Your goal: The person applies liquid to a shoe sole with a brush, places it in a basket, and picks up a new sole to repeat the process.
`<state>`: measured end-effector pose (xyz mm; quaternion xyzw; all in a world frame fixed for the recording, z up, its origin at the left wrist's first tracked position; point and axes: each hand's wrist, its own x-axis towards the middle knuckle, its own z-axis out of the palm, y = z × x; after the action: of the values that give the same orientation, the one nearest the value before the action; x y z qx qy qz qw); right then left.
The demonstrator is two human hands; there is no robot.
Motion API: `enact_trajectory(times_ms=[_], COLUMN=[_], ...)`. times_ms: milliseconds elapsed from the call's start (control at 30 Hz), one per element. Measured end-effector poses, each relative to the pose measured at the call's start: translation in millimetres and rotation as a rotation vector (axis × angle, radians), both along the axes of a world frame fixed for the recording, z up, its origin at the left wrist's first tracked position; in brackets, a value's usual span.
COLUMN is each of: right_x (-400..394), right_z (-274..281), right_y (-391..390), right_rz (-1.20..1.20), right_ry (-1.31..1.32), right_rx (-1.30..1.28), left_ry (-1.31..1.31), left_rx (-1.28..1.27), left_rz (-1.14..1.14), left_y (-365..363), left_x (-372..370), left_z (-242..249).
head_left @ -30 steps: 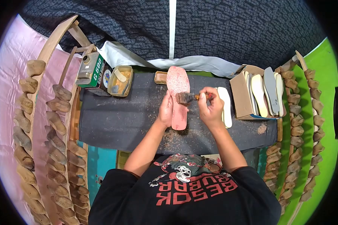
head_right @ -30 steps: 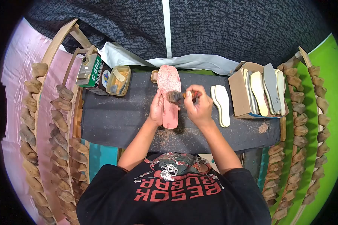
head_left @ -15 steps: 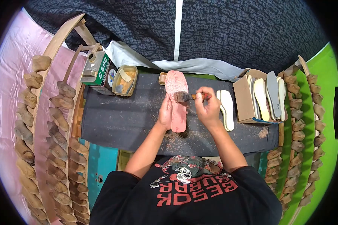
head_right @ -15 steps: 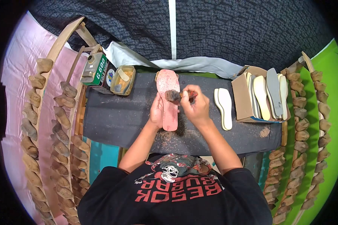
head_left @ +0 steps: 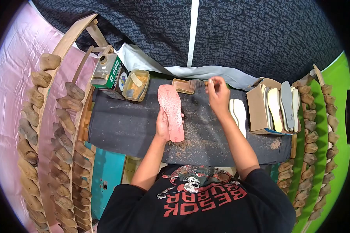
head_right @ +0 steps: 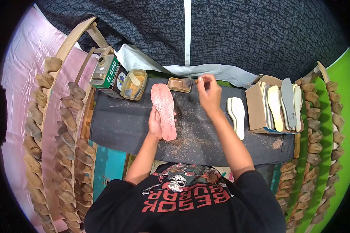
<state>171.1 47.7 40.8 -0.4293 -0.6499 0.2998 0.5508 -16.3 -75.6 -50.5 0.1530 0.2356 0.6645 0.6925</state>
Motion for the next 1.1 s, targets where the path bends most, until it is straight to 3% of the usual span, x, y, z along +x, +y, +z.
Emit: enact_trajectory(times_ms=[167, 233, 467, 700, 900, 967, 1100], right_x=[-24.5, -37.2, -57.1, -22.3, -16.7, -18.4, -1.8], right_z=[-79.7, -95.0, -121.3, -107.3, -71.3, -41.3, -1.8], right_y=[54.7, 54.9, 65.4, 58.7, 45.1, 31.7, -10.6], right_rz=[0.035, 0.000, -0.053, -0.086, -0.024, -0.014, 0.055], right_ry=[0.055, -0.116, -0.271, -0.299, -0.106, 0.169, 0.351], right_rx=[-0.100, -0.110, -0.194, -0.220, -0.090, -0.142, -0.048], left_ry=[0.009, 0.009, -0.019, -0.017, -0.051, -0.022, -0.018], left_rx=[-0.006, -0.024, -0.074, -0.012, -0.080, -0.020, 0.045], left_rz=[0.000, 0.023, 0.083, 0.031, 0.012, -0.062, -0.067], left_y=[-12.7, -19.7, -25.8, -14.3, 11.4, 24.8, 50.4], left_x=[-5.5, -8.0, -24.1, -23.5, -2.2, 0.6, 1.1], left_z=[-3.6, -0.9, -11.3, -13.2, -0.1, 5.0, 24.3])
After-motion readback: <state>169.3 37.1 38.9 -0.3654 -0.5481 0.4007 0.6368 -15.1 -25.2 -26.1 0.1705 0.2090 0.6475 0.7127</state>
